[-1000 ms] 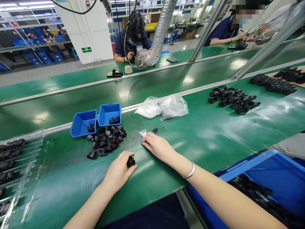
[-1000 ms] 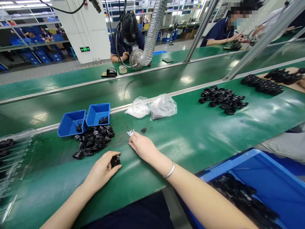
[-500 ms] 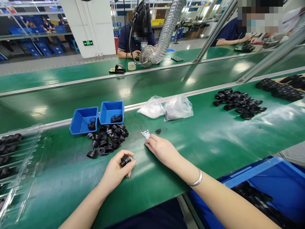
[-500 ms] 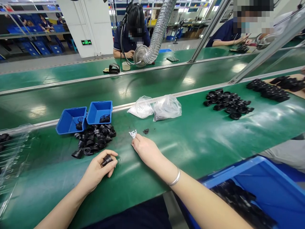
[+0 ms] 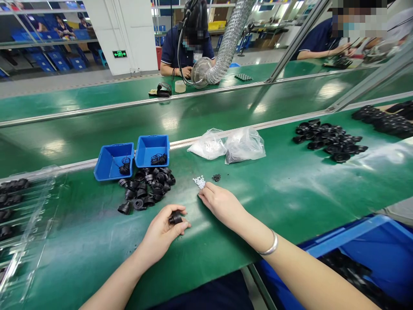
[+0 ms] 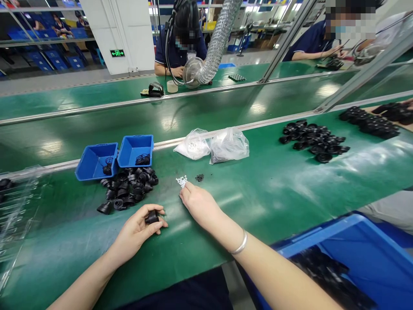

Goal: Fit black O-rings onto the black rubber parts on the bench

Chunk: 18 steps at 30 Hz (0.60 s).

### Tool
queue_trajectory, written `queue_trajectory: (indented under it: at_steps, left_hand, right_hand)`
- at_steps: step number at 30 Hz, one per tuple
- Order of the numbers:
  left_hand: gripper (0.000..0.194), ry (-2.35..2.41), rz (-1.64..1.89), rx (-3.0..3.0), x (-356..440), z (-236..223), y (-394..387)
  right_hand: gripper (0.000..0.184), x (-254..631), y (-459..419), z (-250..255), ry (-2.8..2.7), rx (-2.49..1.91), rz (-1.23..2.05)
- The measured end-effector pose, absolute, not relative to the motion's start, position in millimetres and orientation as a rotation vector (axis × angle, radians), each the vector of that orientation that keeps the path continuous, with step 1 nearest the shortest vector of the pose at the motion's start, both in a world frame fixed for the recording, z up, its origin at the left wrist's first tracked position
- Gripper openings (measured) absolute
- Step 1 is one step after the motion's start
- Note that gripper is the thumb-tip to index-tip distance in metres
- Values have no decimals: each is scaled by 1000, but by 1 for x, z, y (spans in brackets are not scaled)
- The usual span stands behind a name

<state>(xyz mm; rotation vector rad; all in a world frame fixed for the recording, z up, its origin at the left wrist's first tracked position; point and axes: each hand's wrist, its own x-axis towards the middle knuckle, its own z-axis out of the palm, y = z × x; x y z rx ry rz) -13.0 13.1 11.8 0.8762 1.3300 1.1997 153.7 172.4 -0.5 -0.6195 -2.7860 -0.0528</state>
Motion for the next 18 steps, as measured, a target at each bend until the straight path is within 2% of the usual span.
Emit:
queue_trajectory:
  at_steps: [6, 9, 15, 18]
  left_hand:
    - [52, 1190, 1178, 643, -13, 25, 12]
    - [53, 1098, 1197, 518, -11, 27, 11]
    - [54, 1129, 1246, 663, -6, 8, 10]
    - [48, 1284, 1222, 862, -6, -1, 8]
  right_hand:
    - [29, 153, 172, -1, -2752, -611, -67]
    - [29, 153, 170, 3, -2724, -602, -45]
    - [15, 151, 143, 24, -2448, -411, 510]
    - [12, 146, 127, 26, -2453, -247, 493]
